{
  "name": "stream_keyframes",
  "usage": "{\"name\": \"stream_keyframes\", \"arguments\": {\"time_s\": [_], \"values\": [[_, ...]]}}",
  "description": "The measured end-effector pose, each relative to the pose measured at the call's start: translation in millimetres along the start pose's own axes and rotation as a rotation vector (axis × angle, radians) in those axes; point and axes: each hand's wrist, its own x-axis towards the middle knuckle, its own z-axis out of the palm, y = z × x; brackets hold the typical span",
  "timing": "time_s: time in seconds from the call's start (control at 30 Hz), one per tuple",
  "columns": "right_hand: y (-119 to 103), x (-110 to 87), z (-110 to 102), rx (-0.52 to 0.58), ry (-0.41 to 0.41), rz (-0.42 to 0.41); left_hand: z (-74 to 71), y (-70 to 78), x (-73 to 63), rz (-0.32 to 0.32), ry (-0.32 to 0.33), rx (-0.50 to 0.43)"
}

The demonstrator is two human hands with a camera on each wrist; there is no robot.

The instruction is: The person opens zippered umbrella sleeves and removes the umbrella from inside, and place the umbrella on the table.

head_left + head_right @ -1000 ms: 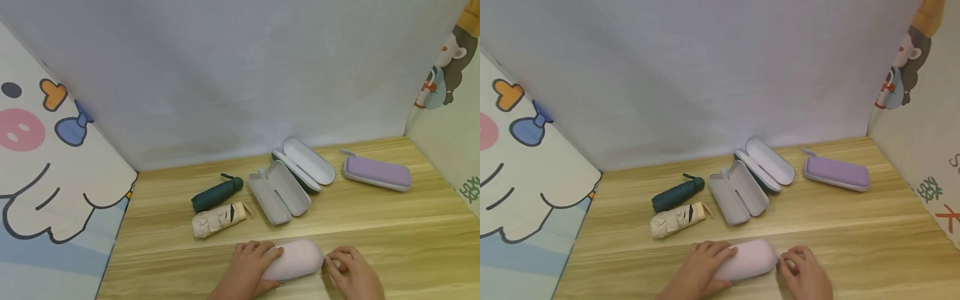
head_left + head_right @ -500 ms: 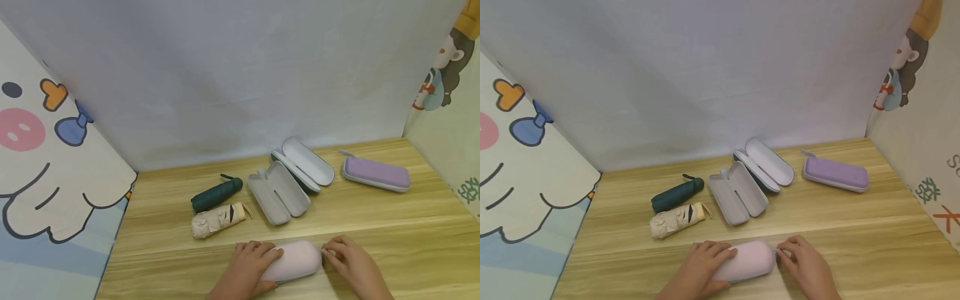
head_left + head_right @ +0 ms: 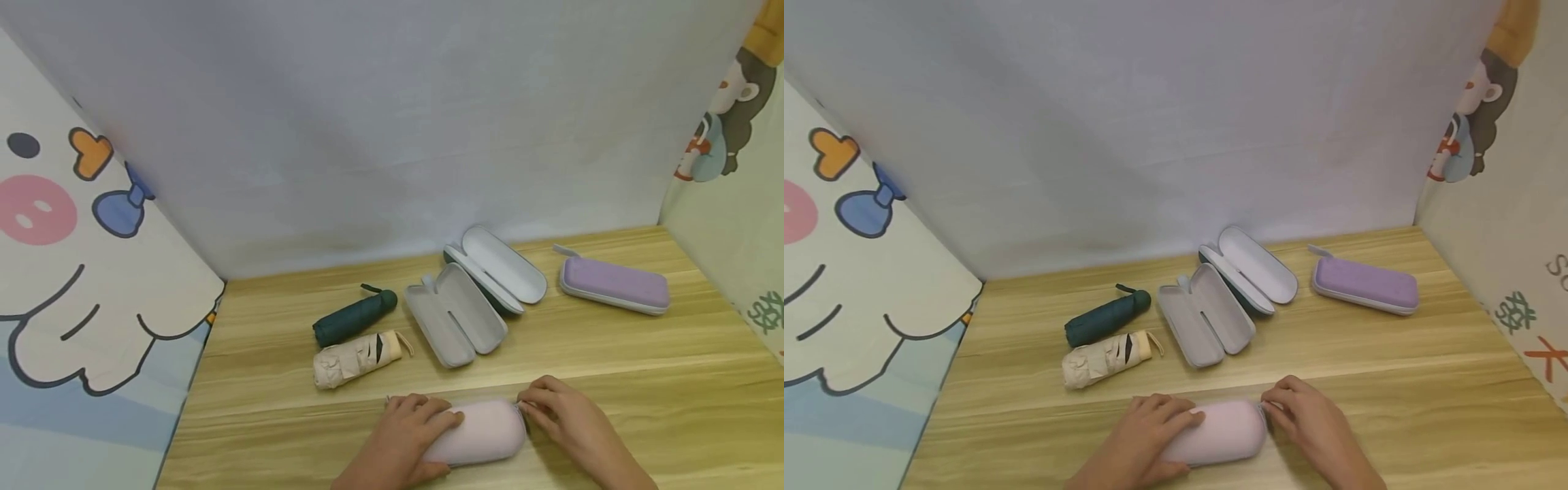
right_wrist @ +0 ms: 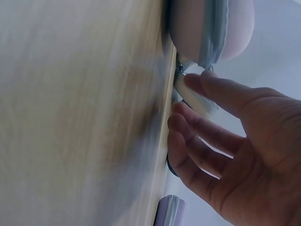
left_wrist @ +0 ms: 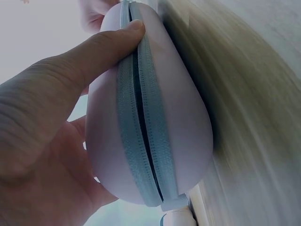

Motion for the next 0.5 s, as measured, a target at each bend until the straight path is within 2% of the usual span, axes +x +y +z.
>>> {"name": "stream_keyframes", "arguments": {"time_s": [0.27, 0.5], "values": [[4, 5.6, 1, 0.011, -0.012, -0.131, -1.1, -1.6, -1.7, 0.053, 0.003, 0.018], [0, 14.9, 8, 0.091, -0.100, -0.219, 2.2, -1.2, -1.9, 0.137, 0.038, 0.044]]}}
